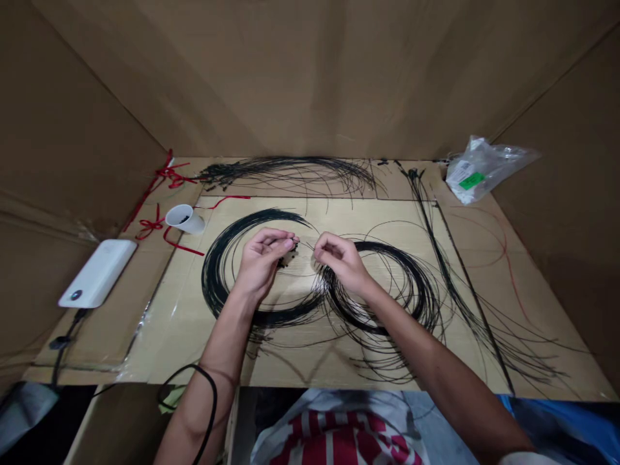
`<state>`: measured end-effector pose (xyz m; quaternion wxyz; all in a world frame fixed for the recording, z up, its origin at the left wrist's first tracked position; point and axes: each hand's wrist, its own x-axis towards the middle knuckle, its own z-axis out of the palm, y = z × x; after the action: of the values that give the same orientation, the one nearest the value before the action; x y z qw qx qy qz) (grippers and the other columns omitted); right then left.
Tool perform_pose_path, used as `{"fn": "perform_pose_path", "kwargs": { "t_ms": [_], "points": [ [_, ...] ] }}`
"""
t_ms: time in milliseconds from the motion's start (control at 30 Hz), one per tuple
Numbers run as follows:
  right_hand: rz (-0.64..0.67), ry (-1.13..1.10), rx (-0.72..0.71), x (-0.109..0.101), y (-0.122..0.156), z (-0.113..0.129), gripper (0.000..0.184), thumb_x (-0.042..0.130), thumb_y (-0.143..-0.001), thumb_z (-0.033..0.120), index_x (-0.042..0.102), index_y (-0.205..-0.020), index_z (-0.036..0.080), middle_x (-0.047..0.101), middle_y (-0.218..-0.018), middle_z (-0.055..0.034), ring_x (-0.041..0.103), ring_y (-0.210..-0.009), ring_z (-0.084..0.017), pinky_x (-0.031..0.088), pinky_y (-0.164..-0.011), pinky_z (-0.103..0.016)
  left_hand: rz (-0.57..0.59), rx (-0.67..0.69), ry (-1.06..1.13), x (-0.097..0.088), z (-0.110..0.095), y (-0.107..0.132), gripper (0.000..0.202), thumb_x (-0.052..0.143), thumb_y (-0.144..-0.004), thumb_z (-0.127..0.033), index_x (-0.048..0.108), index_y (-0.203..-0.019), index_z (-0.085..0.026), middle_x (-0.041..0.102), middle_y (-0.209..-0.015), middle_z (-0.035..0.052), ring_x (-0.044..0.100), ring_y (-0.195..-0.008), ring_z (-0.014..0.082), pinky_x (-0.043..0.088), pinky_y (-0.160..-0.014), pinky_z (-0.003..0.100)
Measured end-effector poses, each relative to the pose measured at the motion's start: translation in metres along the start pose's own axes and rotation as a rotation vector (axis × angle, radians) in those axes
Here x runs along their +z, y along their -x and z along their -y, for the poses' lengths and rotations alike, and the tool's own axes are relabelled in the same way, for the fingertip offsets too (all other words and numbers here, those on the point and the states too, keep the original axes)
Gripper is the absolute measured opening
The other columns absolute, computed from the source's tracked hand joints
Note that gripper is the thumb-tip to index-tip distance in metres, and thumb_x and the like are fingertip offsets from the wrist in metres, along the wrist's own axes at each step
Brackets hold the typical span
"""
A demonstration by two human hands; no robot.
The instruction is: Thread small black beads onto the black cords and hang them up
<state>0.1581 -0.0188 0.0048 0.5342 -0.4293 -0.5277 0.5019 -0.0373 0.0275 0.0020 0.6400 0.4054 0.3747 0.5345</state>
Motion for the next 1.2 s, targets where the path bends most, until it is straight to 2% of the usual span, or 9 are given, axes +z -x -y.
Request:
{"fn": "perform_pose_path", "kwargs": {
  "t_ms": [233,467,900,1200],
  "points": [
    [0.001,0.009,-0.01,0.0004,-0.0003,0.001,0.017,0.07,-0.088,0.032,0.064,-0.076,0.022,0.06,-0.073,0.0004,0.053,-0.069,-0.016,0.043,-0.067,-0.03,0.011,0.016,-0.018,-0.0016,0.0018,-0.0004,0.034,0.104,-0.063,-0.027,0.079,-0.085,-0.021,0.083,-0.093,0.0042,0.08,-0.089,0.0169,0.063,-0.092,0.03],
    [0.007,0.008,-0.01,0.0,-0.0001,-0.0018,0.013,0.068,-0.088,0.028,0.064,-0.078,0.021,0.061,-0.074,0.0006,0.054,-0.07,-0.016,0.043,-0.068,-0.03,0.02,0.021,-0.016,-0.002,0.0026,-0.001,0.03,0.102,-0.065,-0.025,0.08,-0.085,-0.021,0.084,-0.094,0.0039,0.08,-0.089,0.015,0.062,-0.091,0.027],
    [0.006,0.019,-0.012,-0.0011,-0.0003,-0.0029,0.009,0.065,-0.084,0.023,0.063,-0.076,0.021,0.061,-0.073,0.0007,0.053,-0.069,-0.015,0.041,-0.066,-0.029,0.005,0.062,-0.121,0.0,-0.0002,0.0021,0.029,0.101,-0.066,-0.026,0.079,-0.083,-0.021,0.084,-0.096,0.0068,0.081,-0.092,0.0208,0.065,-0.089,0.034],
    [-0.009,0.032,0.009,-0.0012,-0.0015,-0.0029,0.012,0.068,-0.082,0.025,0.061,-0.073,0.021,0.059,-0.071,0.0013,0.052,-0.068,-0.015,0.04,-0.065,-0.029,0.024,0.051,-0.159,-0.0036,0.0011,0.0012,0.035,0.101,-0.066,-0.028,0.08,-0.093,-0.02,0.084,-0.1,0.0082,0.081,-0.094,0.022,0.065,-0.088,0.033]
  ]
}}
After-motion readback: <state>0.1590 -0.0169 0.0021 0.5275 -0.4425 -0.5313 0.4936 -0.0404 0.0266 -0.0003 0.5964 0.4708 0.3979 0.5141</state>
